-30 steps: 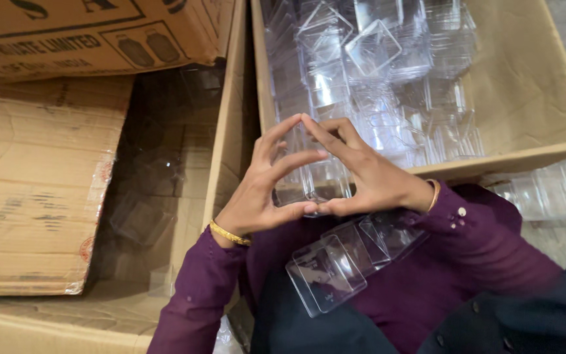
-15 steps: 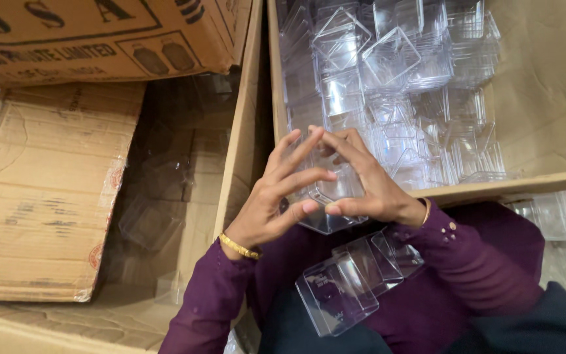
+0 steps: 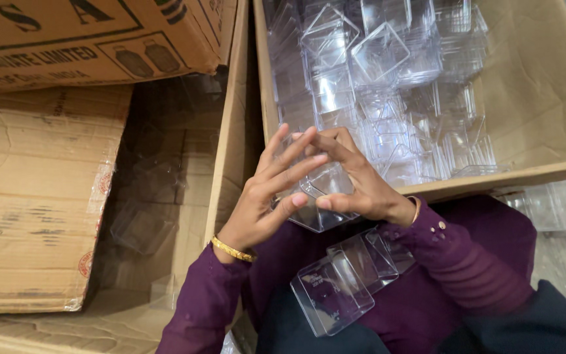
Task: The person sits on the floor and assembles clear plastic boxes, taking flat or folded box pieces from a large cardboard box, folding and snapping the sides together by hand, and setting the finished boxes aside. The person repeats this cycle continuously throughout the episode.
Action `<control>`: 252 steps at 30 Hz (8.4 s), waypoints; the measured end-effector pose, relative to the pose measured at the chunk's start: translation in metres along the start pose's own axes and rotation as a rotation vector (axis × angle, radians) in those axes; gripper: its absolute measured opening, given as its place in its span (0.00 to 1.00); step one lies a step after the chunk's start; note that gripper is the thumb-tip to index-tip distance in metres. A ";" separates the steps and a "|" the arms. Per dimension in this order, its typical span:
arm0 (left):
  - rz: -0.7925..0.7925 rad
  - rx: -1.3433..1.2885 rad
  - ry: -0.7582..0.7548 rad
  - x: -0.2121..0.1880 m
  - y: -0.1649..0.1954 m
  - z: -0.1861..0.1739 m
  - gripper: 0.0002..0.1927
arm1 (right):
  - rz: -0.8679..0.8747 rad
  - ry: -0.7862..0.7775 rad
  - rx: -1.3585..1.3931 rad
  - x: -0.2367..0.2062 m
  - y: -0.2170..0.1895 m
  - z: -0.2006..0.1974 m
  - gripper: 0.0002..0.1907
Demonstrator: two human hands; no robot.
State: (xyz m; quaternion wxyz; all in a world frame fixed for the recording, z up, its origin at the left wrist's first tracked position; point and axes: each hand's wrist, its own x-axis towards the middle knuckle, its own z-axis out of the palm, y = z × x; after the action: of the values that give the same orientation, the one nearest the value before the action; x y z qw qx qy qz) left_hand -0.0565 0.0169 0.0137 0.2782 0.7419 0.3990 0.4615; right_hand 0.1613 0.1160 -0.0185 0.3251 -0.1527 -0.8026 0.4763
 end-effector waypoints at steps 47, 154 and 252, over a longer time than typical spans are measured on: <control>0.335 0.687 0.370 0.011 -0.027 0.064 0.66 | 0.269 0.215 0.605 0.016 0.031 0.003 0.44; -0.106 -0.150 0.512 -0.001 -0.036 0.025 0.28 | -0.085 0.453 -0.618 -0.020 -0.013 0.026 0.40; -0.275 -0.451 0.019 0.001 -0.007 -0.009 0.63 | 0.485 -0.488 -0.974 0.062 0.163 -0.099 0.59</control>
State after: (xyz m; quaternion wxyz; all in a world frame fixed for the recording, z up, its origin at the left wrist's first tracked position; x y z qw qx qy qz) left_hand -0.0674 0.0218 0.0123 0.4929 0.5954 0.3858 0.5036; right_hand 0.1711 0.2983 -0.1028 -0.0943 -0.3493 -0.9224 0.1353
